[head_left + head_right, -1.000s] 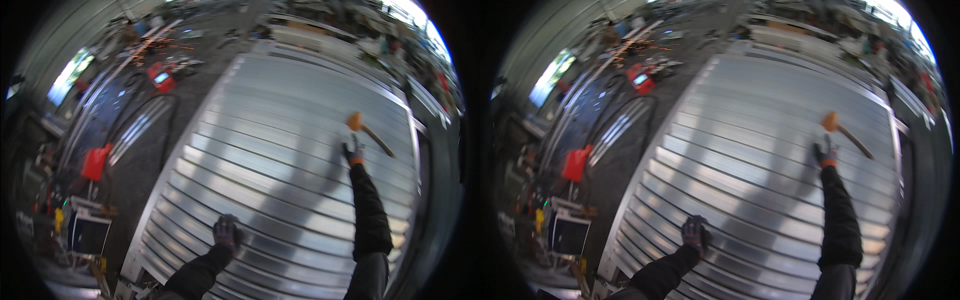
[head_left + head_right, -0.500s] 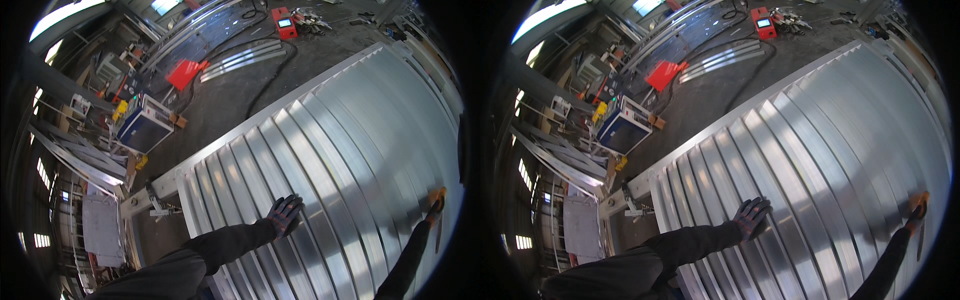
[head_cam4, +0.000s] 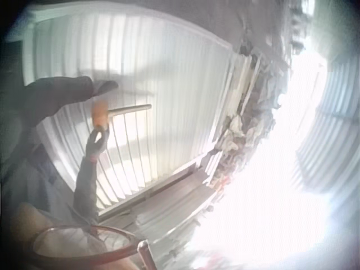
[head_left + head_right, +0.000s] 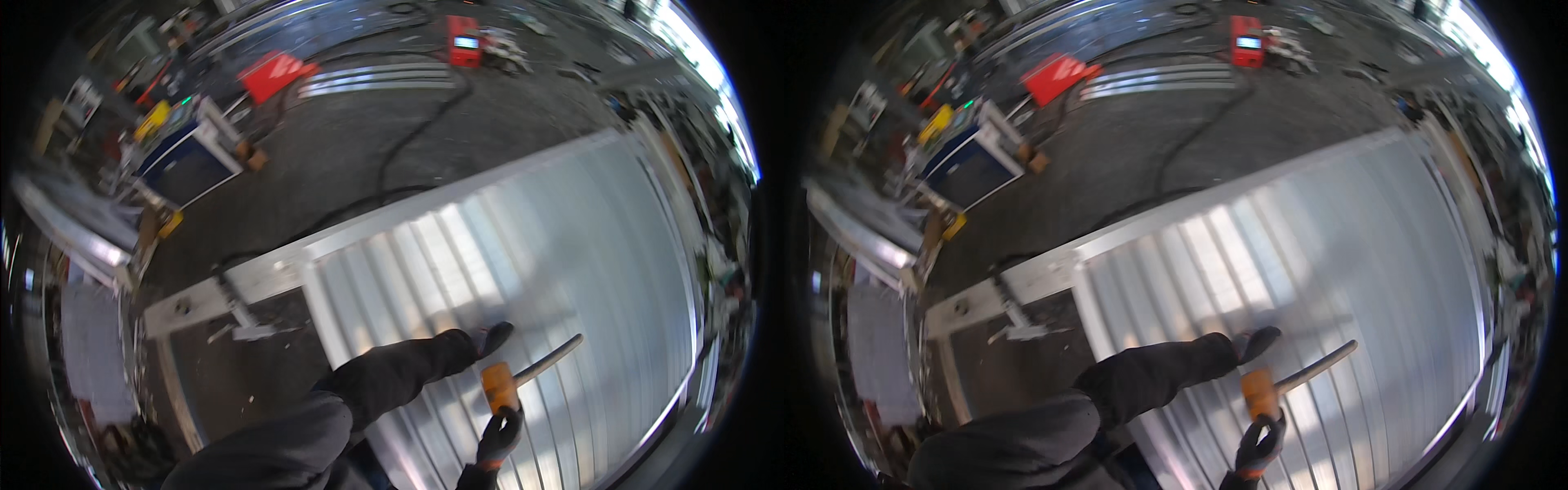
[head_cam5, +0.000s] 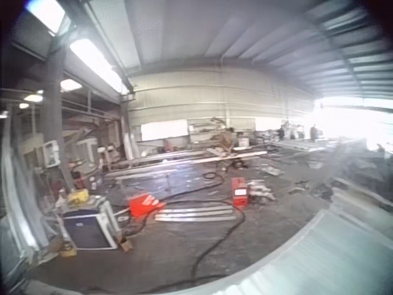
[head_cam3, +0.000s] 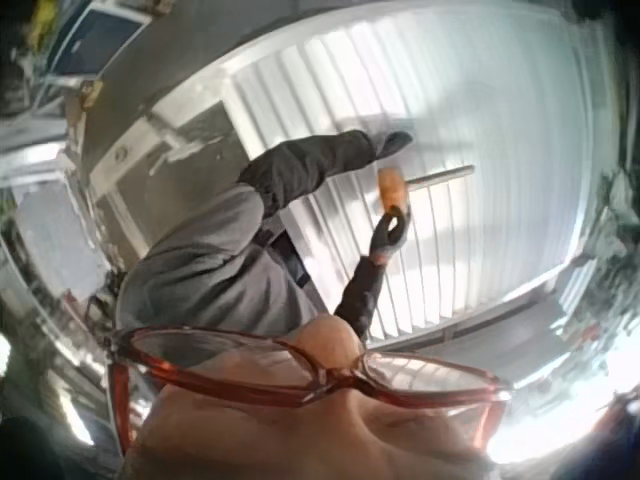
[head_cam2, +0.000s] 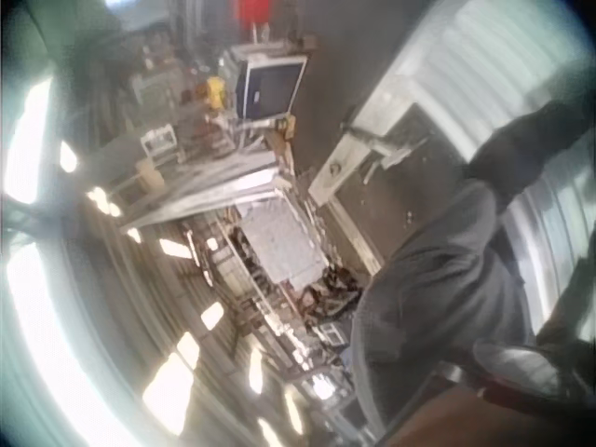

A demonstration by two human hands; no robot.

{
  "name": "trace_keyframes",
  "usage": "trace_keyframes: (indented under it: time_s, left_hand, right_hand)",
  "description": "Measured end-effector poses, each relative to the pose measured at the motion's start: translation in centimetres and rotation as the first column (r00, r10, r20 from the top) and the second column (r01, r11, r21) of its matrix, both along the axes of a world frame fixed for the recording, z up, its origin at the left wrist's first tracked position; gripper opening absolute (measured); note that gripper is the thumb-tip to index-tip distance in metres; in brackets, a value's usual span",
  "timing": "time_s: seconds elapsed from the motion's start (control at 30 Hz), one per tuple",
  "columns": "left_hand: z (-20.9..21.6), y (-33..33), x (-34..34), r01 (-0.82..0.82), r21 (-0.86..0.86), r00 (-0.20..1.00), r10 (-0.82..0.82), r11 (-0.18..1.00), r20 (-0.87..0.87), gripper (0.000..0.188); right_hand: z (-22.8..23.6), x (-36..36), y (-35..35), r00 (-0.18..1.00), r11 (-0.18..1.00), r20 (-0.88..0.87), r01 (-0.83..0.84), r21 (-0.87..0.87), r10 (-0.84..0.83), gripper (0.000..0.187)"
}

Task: The person assembles a large metal frame by drilling holes, grinding edges, and using a hammer to fit components. They handle a metal sheet, drill, angle grinder, and hammer to complete the assembly.

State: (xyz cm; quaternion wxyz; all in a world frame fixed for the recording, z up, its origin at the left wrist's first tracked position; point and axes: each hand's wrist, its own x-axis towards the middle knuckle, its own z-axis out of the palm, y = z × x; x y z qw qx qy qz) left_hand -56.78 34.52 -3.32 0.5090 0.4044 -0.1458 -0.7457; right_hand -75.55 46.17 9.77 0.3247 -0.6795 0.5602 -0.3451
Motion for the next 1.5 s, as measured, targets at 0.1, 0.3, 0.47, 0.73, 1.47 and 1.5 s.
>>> trace_keyframes:
  time_s: [0.1,0.3,0.47,0.73,1.47,1.5]
  left_hand:
    - [3.8,10.4,5.7,0.312,0.027,0.915,-0.293,0.95,-0.278,0.047]
    - [4.7,38.0,18.0,-0.401,-0.038,0.845,0.385,0.915,0.372,0.026]
    - [-0.5,53.4,38.6,-0.827,0.009,0.49,0.711,0.563,0.504,0.033]
    - [-12.2,62.5,58.7,-0.625,0.249,0.537,0.175,0.74,0.825,0.026]
    - [0.4,33.2,20.5,-0.201,0.363,0.916,0.306,0.91,-0.26,0.065]
    - [0.4,32.0,18.5,-0.17,0.377,0.91,0.292,0.91,-0.294,0.067]
  right_hand:
    - [4.5,7.1,7.6,0.963,0.961,-0.074,-0.252,0.113,0.261,0.013]
    - [3.2,20.7,19.8,0.661,0.603,0.109,-0.73,0.322,0.742,0.023]
    - [-0.8,27.3,23.8,0.463,0.454,-0.033,-0.851,0.265,0.886,0.026]
    - [-8.1,13.8,23.0,0.787,0.652,-0.131,-0.392,0.649,0.603,0.015]
    - [-28.8,-18.2,49.6,-0.052,-0.372,-0.638,0.848,0.378,-0.768,0.059]
    - [-26.8,-18.7,47.5,-0.069,-0.401,-0.626,0.821,0.406,-0.777,0.065]
